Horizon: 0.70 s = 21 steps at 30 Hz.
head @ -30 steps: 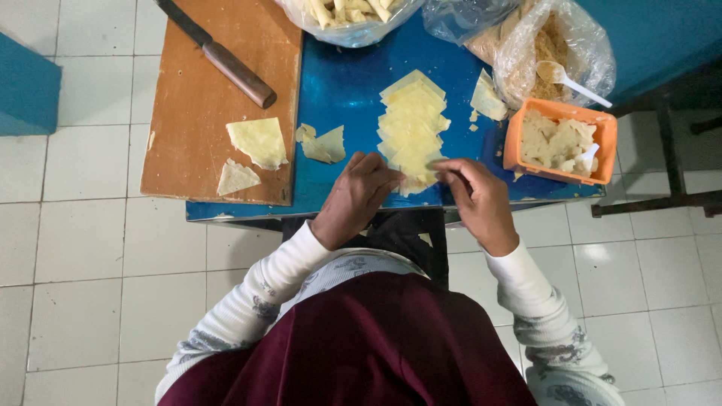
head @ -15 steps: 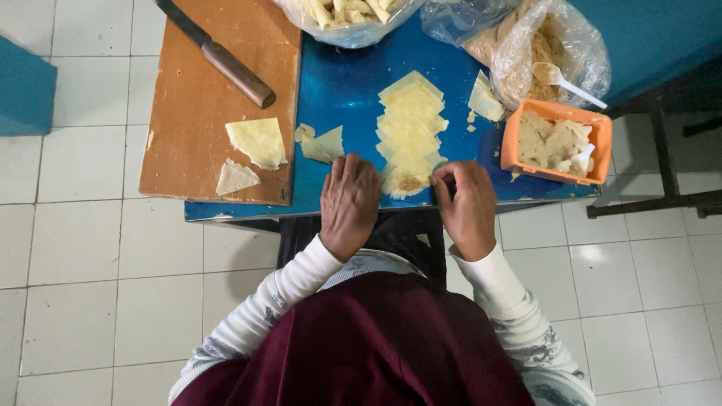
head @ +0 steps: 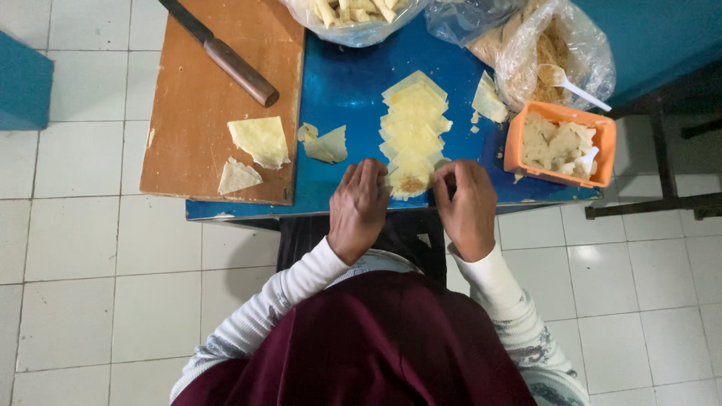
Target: The person sits at a blue table folding thin dough sheets around a filling, pressing the edges closed, and placing the finished filled pieces into an orange container. They occasionally reach into a plastic bag of brown powder with a spoon and take new dough pieces from a pile on the table.
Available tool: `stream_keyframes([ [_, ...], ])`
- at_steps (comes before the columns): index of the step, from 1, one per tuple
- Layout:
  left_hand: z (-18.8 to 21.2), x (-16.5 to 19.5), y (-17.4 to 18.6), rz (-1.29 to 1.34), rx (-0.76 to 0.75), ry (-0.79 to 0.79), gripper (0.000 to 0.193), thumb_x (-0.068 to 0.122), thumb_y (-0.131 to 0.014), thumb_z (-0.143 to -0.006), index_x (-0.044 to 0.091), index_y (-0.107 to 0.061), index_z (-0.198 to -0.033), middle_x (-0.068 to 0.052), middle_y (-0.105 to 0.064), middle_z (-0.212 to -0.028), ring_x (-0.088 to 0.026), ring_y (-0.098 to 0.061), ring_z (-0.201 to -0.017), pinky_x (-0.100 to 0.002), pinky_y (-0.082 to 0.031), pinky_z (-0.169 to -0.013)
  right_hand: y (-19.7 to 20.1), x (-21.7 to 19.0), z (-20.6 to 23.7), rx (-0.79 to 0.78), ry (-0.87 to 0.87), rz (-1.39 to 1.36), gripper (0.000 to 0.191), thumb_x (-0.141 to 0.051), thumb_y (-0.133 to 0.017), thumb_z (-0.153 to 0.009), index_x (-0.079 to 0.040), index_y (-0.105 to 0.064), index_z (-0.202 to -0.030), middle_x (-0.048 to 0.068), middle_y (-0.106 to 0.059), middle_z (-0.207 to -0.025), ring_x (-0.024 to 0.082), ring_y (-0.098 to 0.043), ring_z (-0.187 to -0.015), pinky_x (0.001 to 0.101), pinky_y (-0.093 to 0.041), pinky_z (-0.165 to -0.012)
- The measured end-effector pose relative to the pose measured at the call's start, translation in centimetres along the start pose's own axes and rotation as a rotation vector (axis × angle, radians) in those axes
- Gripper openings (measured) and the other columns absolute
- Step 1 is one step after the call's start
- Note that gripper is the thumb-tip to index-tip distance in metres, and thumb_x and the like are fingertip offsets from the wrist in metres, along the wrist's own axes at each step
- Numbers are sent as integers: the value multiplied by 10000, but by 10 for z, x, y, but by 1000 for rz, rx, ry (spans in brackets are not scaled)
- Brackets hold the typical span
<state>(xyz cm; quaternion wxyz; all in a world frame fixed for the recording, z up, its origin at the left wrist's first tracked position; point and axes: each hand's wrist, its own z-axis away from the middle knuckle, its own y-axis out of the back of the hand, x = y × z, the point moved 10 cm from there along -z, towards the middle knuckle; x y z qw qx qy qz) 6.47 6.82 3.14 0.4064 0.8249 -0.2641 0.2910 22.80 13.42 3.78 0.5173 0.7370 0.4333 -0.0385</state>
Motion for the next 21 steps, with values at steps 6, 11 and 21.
stream_keyframes([
  [6,0,-5,-3,58,35,15,218,-60,-645,-929,46,-512,-1065,-122,-598,-936,-347,-634,-846,-436,-505,-712,-2,11,9,-16,-177,-66,134,-41,-729,-956,-26,-597,-968,109,-690,-876,254,-707,-718,356,-534,-646],
  [11,-1,-10,-8,208,-33,100,360,-49,-654,-840,-11,-493,-1160,-198,-552,-1077,-326,-643,-770,-417,-524,-646,4,-5,8,42,-75,-73,137,10,-717,-944,-16,-634,-1050,131,-680,-952,270,-692,-770,358,-534,-679],
  [21,-4,-11,-17,-80,-69,21,336,3,-670,-866,-2,-533,-1172,-173,-556,-1097,-397,-532,-1023,-484,-456,-897,7,-12,9,61,-68,-68,149,32,-702,-954,-62,-707,-1070,128,-701,-982,274,-700,-815,356,-534,-687],
])
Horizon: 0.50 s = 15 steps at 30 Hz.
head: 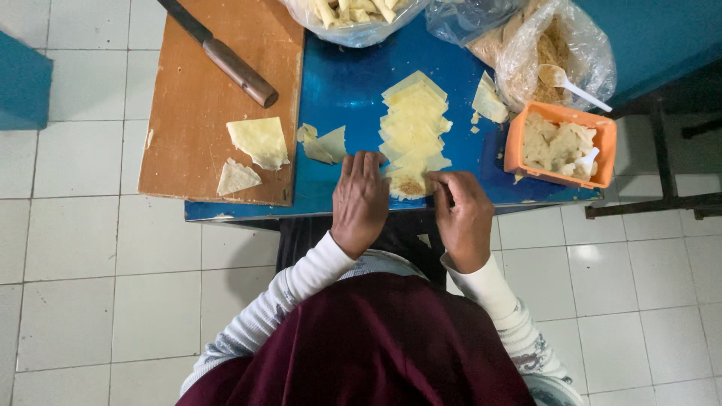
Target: The person sits at a blue table folding thin dough sheets around a filling, pressing the edges closed, and placing the finished filled pieces into an orange container. They occasionally reach into a plastic bag of brown powder with a spoon and take new dough pieces from a pile on the table.
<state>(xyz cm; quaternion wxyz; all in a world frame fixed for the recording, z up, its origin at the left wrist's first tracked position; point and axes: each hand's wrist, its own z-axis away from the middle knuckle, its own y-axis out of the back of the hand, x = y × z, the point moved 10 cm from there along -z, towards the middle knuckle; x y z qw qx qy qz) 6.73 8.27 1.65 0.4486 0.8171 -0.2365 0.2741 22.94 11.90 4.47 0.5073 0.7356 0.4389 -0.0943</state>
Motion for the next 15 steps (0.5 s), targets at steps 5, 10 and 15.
stream_keyframes([
  [5,-3,-2,-4,-94,17,-8,147,13,-637,-878,37,-555,-997,-175,-514,-994,-379,-521,-966,-465,-462,-859,1,1,5,-32,-13,-78,269,67,-623,-999,-54,-694,-1229,126,-736,-1055,248,-741,-910,330,-571,-746],
  [10,-4,0,-2,-34,37,24,103,18,-612,-916,36,-533,-981,-154,-545,-949,-372,-555,-919,-474,-466,-786,0,3,12,-44,-38,-167,364,99,-606,-989,-30,-637,-1328,133,-748,-1123,240,-765,-1007,320,-597,-804],
  [15,-4,5,0,157,49,10,138,-27,-589,-912,29,-518,-1017,-161,-571,-939,-381,-598,-890,-477,-483,-757,0,-4,18,-34,113,-82,462,115,-633,-965,-21,-584,-1404,125,-744,-1172,270,-743,-1054,347,-599,-856],
])
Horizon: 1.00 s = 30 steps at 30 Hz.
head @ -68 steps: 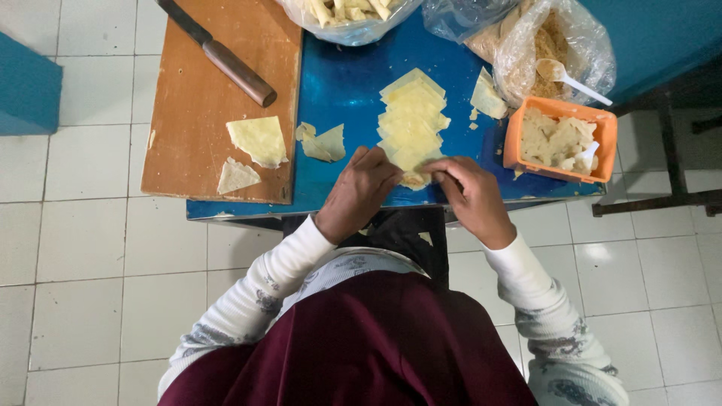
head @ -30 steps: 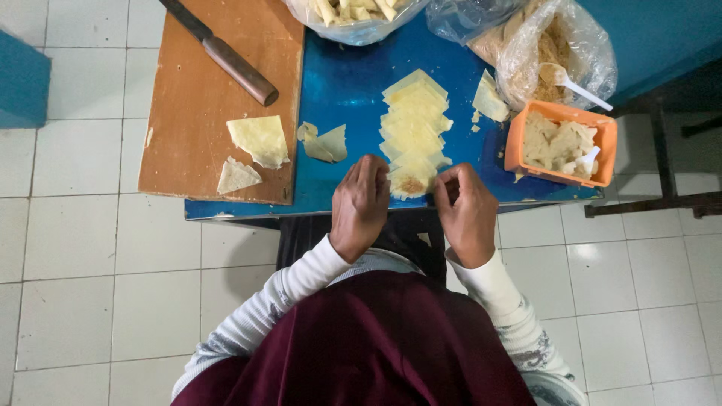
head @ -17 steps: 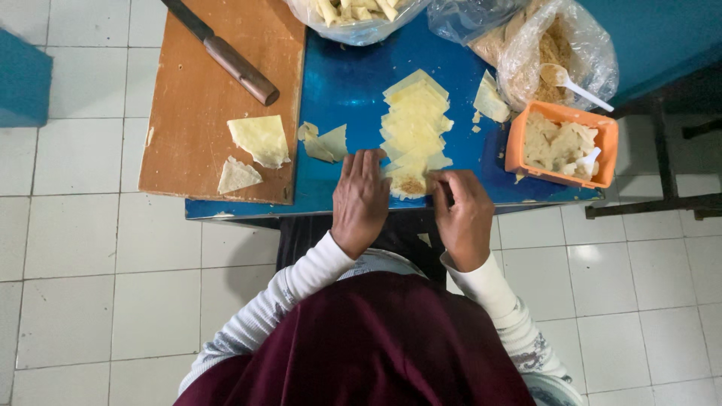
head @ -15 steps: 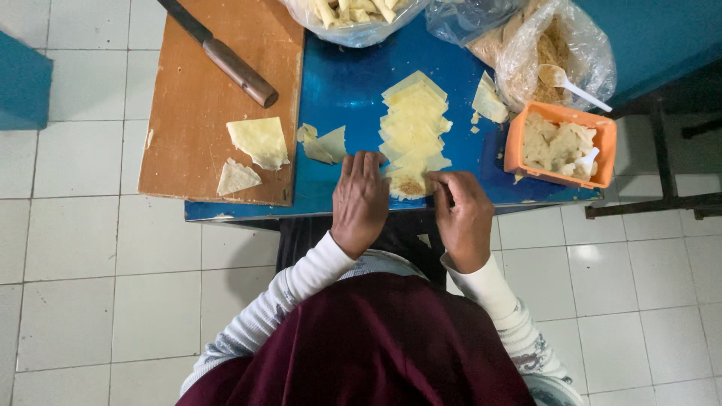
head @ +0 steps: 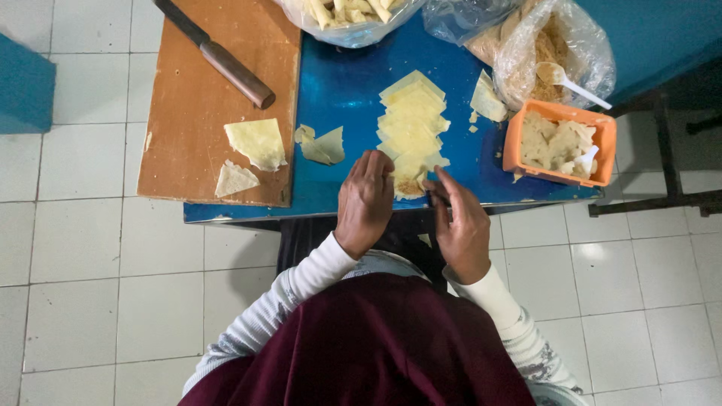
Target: The person sits at a blue table folding thin dough sheets around a filling, pressing the edges closed, and placing the finished filled pieces into an orange container. They occasionally reach into a plastic bag of brown powder with a spoon and take new dough pieces from a pile on the table.
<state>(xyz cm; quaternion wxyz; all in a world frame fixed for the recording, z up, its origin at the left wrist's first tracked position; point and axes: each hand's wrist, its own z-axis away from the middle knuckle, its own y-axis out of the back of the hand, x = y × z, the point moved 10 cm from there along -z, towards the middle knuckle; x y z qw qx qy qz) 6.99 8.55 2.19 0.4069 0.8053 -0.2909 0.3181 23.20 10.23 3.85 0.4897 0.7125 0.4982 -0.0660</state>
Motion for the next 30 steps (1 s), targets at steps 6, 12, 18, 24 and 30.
stream_keyframes([
  [6,1,-3,-14,138,-107,72,233,-34,-625,-893,15,-549,-1107,-164,-620,-1007,-373,-642,-941,-449,-521,-791,-4,-2,2,-27,115,137,467,31,-737,-916,-42,-613,-1360,111,-737,-1160,302,-697,-1007,394,-556,-868],
  [12,4,11,-10,148,-286,-156,494,21,-772,-772,-24,-553,-1213,-194,-583,-1139,-410,-588,-1086,-454,-501,-875,-5,-10,-11,-107,272,111,222,33,-743,-911,-40,-689,-1113,87,-735,-1054,295,-681,-964,392,-536,-825],
  [18,3,14,-16,100,-372,-214,422,62,-766,-810,-28,-569,-1172,-178,-551,-1125,-372,-554,-1072,-446,-485,-920,-9,2,-26,-160,225,62,170,19,-734,-871,-34,-701,-1029,104,-728,-1021,318,-676,-926,405,-534,-792],
  [24,1,19,-18,25,-334,-300,215,43,-664,-896,-30,-581,-1081,-164,-540,-1059,-366,-548,-1019,-444,-488,-872,-14,15,-32,-150,89,50,104,-13,-726,-939,-13,-698,-1040,136,-729,-1022,333,-680,-922,411,-536,-786],
  [30,-12,7,-26,-34,-281,-293,69,-8,-620,-891,20,-579,-939,-130,-552,-970,-336,-581,-980,-431,-502,-791,-19,9,-29,-268,115,54,255,-111,-790,-834,-9,-719,-1056,126,-717,-978,337,-652,-904,419,-518,-769],
])
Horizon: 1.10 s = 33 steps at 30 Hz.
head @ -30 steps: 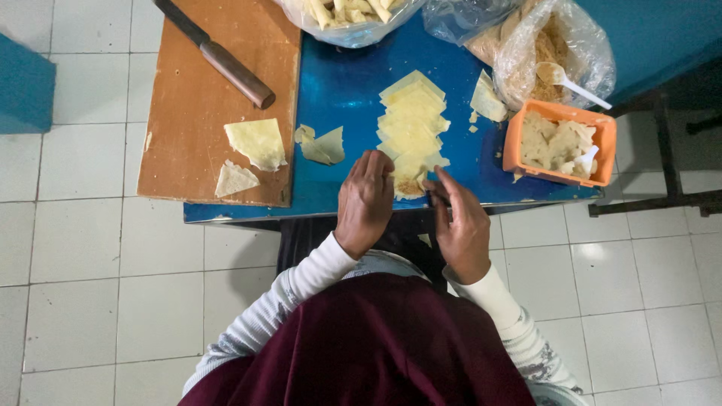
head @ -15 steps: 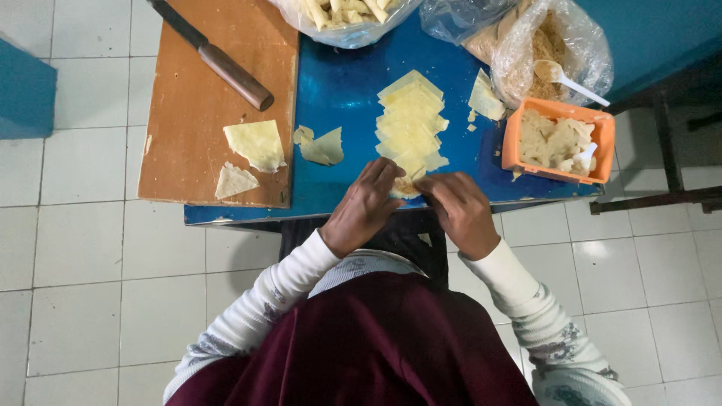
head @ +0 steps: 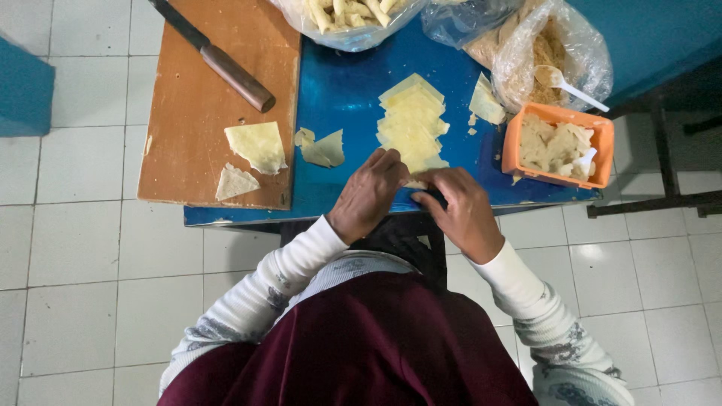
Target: The person sits at a blue table folding thin dough sheets around a filling, pressing the edges closed, and placing the finished filled pieces into an orange container. They occasionally reach into a plastic bag of brown powder with a spoon and take new dough pieces from a pile on the table.
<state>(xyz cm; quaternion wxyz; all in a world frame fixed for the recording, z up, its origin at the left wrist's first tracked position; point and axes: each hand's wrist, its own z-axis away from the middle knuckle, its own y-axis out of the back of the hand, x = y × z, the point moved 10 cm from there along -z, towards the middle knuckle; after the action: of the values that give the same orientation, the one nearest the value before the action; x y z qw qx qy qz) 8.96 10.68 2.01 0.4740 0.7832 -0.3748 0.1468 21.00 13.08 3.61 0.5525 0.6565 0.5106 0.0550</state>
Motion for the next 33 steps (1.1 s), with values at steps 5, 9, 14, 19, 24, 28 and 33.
stream_keyframes([
  [5,-11,-8,-9,41,-77,-82,109,-39,-617,-845,25,-563,-916,-128,-547,-936,-342,-593,-950,-441,-506,-792,-3,5,-10,5,34,74,143,-80,-769,-896,-71,-759,-1039,99,-684,-934,315,-635,-923,410,-516,-807],
  [9,-23,-13,-10,125,-114,-87,101,-28,-633,-871,16,-546,-895,-122,-552,-905,-363,-623,-879,-448,-504,-736,-6,21,-21,-31,-40,9,124,-71,-781,-837,-74,-772,-961,122,-650,-900,318,-620,-898,413,-501,-771],
  [14,-22,-14,-4,254,-157,-3,97,-62,-611,-899,3,-544,-926,-138,-557,-1001,-366,-679,-884,-434,-530,-692,-10,27,-16,-24,-173,-108,92,-80,-754,-897,-61,-724,-982,59,-720,-977,255,-678,-912,375,-537,-786],
  [19,-14,-6,7,253,-170,-23,233,-70,-646,-889,-11,-523,-1079,-166,-523,-1112,-410,-651,-943,-465,-528,-729,-3,-5,-4,76,90,76,153,-95,-768,-889,-55,-737,-1034,96,-692,-1027,302,-642,-978,409,-535,-834],
  [24,-6,2,6,199,-142,-81,325,-28,-706,-815,-7,-542,-1094,-171,-499,-1159,-426,-640,-987,-477,-526,-755,-10,1,-4,88,77,105,155,-111,-777,-893,-49,-741,-1030,99,-658,-1019,320,-632,-975,421,-525,-832],
  [28,-4,3,5,234,-84,-107,217,-25,-698,-892,1,-552,-1051,-167,-494,-1187,-405,-637,-979,-461,-525,-761,-11,6,-7,57,64,35,137,-106,-769,-903,-46,-729,-1019,106,-670,-1011,319,-637,-987,416,-524,-835],
  [33,5,0,0,322,-108,-72,150,-30,-657,-951,-16,-514,-996,-185,-424,-1103,-417,-589,-955,-479,-490,-767,-11,6,-4,-20,18,-32,128,-95,-762,-900,-38,-720,-1007,101,-707,-1004,318,-636,-957,416,-518,-808],
])
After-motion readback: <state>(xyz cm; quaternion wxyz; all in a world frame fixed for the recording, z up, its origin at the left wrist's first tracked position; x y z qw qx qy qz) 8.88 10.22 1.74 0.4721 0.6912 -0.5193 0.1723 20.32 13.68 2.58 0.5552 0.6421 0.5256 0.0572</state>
